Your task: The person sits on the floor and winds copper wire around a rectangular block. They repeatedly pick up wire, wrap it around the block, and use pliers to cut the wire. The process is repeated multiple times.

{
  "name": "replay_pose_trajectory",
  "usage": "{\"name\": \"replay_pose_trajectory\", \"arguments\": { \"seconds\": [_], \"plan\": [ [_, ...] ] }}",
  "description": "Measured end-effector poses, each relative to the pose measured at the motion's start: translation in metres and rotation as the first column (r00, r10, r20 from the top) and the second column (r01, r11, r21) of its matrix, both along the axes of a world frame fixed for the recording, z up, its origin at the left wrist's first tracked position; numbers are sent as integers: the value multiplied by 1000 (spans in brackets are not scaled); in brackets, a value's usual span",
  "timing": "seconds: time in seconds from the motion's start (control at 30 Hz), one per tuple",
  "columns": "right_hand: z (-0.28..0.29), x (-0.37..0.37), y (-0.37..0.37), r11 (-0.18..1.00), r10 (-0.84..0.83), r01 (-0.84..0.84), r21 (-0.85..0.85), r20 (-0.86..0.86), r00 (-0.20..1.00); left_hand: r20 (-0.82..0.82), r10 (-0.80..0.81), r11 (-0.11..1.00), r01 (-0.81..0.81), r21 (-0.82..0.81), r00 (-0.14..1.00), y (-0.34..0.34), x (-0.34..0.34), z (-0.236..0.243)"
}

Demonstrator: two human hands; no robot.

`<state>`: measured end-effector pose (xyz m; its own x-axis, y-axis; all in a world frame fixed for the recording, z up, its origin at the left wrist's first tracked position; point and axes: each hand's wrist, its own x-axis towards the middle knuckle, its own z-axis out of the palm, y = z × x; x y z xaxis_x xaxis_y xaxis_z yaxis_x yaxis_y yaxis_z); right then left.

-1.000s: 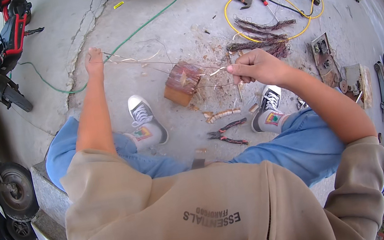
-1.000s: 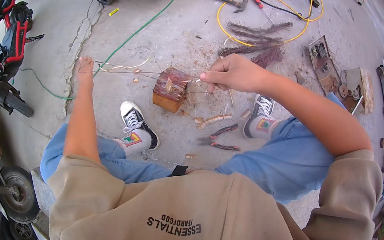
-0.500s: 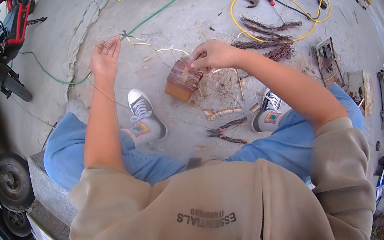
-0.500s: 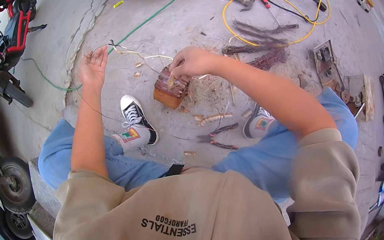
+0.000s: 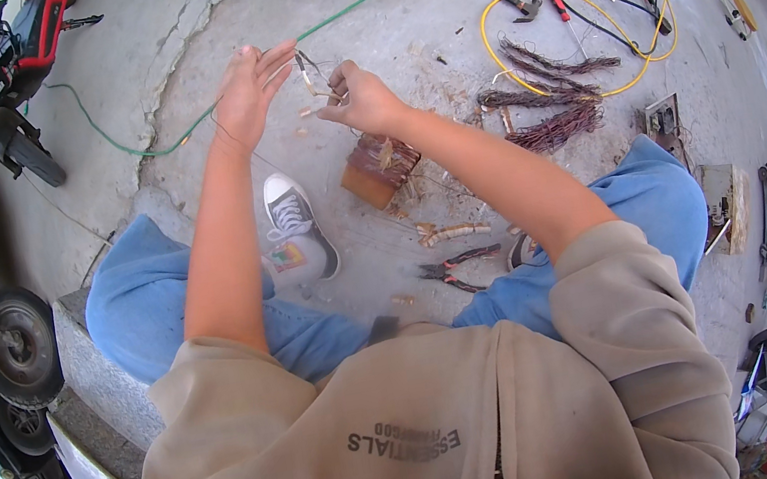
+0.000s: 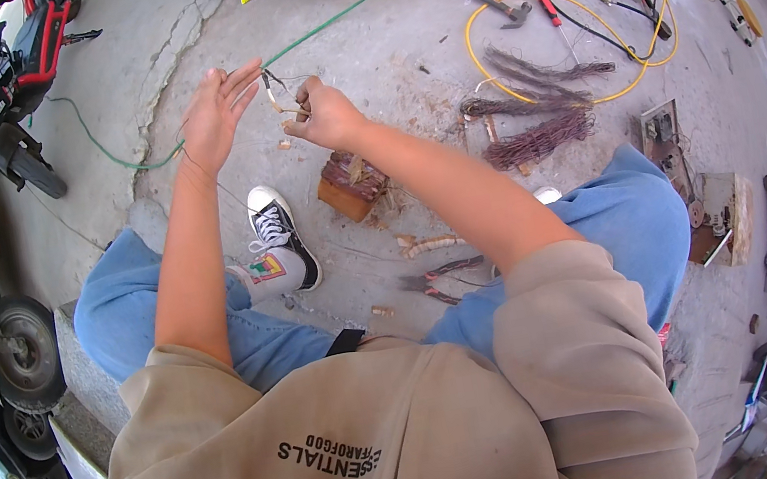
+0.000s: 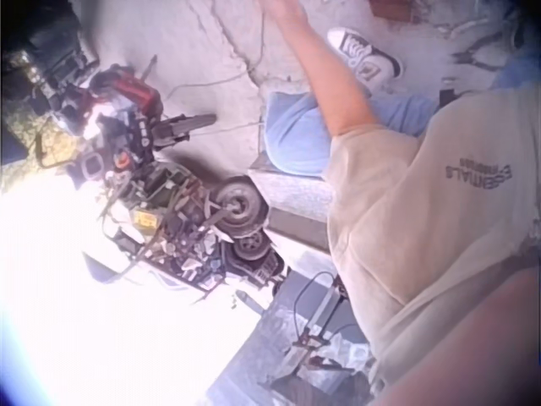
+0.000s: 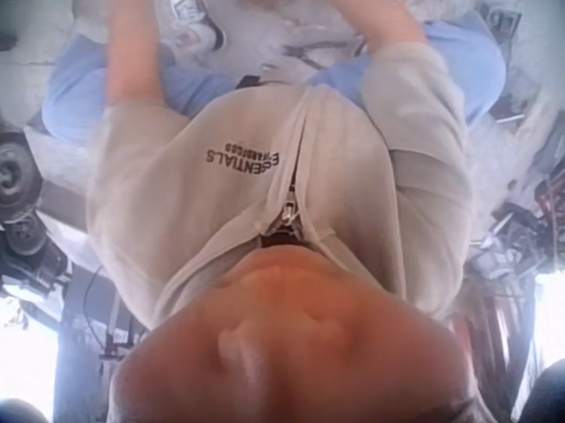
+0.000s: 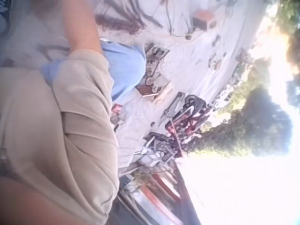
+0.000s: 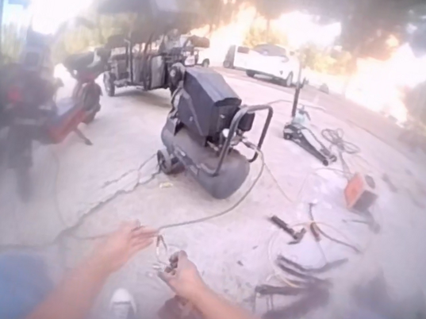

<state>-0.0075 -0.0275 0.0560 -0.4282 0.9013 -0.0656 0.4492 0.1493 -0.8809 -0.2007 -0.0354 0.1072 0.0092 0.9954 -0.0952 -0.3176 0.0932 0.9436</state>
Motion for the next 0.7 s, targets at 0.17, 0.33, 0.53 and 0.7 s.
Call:
{"name": "replay_pose_trajectory", "arguments": {
  "seconds": [0.17, 0.33, 0.53, 0.7],
  "plan": [
    [-13, 7, 4, 989, -76, 80, -124, 38, 996, -295, 170, 967, -217, -133, 940, 3, 8, -32],
    [-34, 43, 30, 937, -337, 328, -119, -66, 939, 202, 500, 849, -430, -306, 842, -1, -35, -60],
    [-40, 58, 50, 926, -352, 307, -219, -210, 912, 533, 94, 994, -49, -98, 841, -3, -56, -52],
    [-34, 23, 42, 933, -86, -65, -355, -393, 915, 539, -131, 987, 163, -11, 832, 3, -12, -8]
  ]
}}
